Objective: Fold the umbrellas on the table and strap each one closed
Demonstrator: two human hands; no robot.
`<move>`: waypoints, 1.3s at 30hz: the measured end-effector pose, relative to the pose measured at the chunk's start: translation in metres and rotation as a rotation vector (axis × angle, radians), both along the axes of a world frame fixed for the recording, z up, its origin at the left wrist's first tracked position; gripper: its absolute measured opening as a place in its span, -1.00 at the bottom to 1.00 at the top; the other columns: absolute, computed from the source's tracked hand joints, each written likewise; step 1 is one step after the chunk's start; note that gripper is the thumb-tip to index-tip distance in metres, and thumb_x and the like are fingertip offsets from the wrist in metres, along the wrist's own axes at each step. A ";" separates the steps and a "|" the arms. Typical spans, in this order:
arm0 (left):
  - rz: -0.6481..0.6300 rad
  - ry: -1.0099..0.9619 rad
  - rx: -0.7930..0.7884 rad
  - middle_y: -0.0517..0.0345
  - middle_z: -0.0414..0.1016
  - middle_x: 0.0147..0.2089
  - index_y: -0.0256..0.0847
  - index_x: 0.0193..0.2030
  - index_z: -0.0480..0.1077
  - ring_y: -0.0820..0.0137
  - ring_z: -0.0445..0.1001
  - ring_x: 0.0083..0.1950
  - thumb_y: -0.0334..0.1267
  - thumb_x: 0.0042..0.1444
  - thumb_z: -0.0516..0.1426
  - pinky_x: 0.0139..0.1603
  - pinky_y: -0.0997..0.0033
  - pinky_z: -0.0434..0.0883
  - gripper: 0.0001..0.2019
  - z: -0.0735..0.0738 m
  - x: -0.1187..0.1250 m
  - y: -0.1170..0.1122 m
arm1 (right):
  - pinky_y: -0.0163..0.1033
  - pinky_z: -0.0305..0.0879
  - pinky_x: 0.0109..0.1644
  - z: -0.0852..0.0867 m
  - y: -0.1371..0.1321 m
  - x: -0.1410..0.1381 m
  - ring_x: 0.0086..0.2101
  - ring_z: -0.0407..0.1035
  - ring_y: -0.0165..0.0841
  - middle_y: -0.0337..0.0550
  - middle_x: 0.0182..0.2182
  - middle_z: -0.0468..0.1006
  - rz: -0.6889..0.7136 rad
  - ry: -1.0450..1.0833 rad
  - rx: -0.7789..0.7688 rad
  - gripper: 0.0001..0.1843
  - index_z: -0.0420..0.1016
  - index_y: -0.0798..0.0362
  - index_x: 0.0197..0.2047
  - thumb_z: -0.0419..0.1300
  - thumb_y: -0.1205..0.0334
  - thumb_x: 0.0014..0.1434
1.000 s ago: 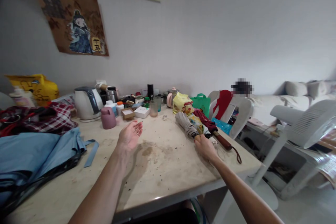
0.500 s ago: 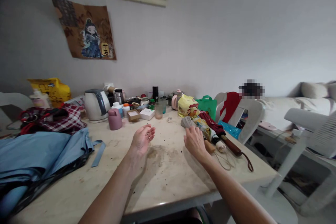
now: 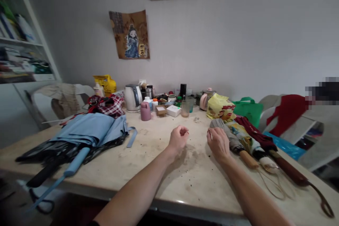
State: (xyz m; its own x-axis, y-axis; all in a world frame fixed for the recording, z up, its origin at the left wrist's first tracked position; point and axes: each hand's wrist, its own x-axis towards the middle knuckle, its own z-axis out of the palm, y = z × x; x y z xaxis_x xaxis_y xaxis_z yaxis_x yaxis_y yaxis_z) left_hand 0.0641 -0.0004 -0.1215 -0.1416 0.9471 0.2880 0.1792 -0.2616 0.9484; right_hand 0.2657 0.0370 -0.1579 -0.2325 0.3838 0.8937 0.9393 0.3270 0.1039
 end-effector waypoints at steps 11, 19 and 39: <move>0.094 0.277 0.185 0.11 0.53 -0.37 -0.23 -0.33 0.44 0.39 0.45 -0.34 -0.49 0.02 0.11 -0.16 0.38 0.40 -0.87 -0.018 -0.008 0.005 | -0.22 0.15 -0.26 0.010 -0.017 -0.015 -0.36 0.26 -0.28 -0.09 -0.47 0.43 0.077 -0.072 0.151 -0.79 0.48 0.10 -0.36 0.08 0.30 0.27; 0.076 0.363 0.309 0.03 0.57 -0.26 -0.23 -0.24 0.43 0.36 0.49 -0.29 -0.52 0.03 0.08 -0.14 0.36 0.42 -0.80 -0.019 -0.002 -0.002 | -0.22 0.10 -0.26 0.012 -0.020 -0.017 -0.36 0.25 -0.27 -0.10 -0.47 0.48 0.068 -0.053 0.166 -0.80 0.49 0.09 -0.36 0.09 0.29 0.26; 0.055 0.389 0.527 0.06 0.51 -0.25 -0.21 -0.15 0.38 0.36 0.49 -0.26 -0.55 0.04 0.02 -0.15 0.38 0.41 -0.73 -0.011 0.004 -0.013 | -0.19 0.06 -0.21 0.015 -0.030 -0.025 -0.31 0.29 -0.27 -0.14 -0.40 0.54 0.090 0.005 0.131 -0.84 0.48 0.07 -0.32 0.11 0.32 0.27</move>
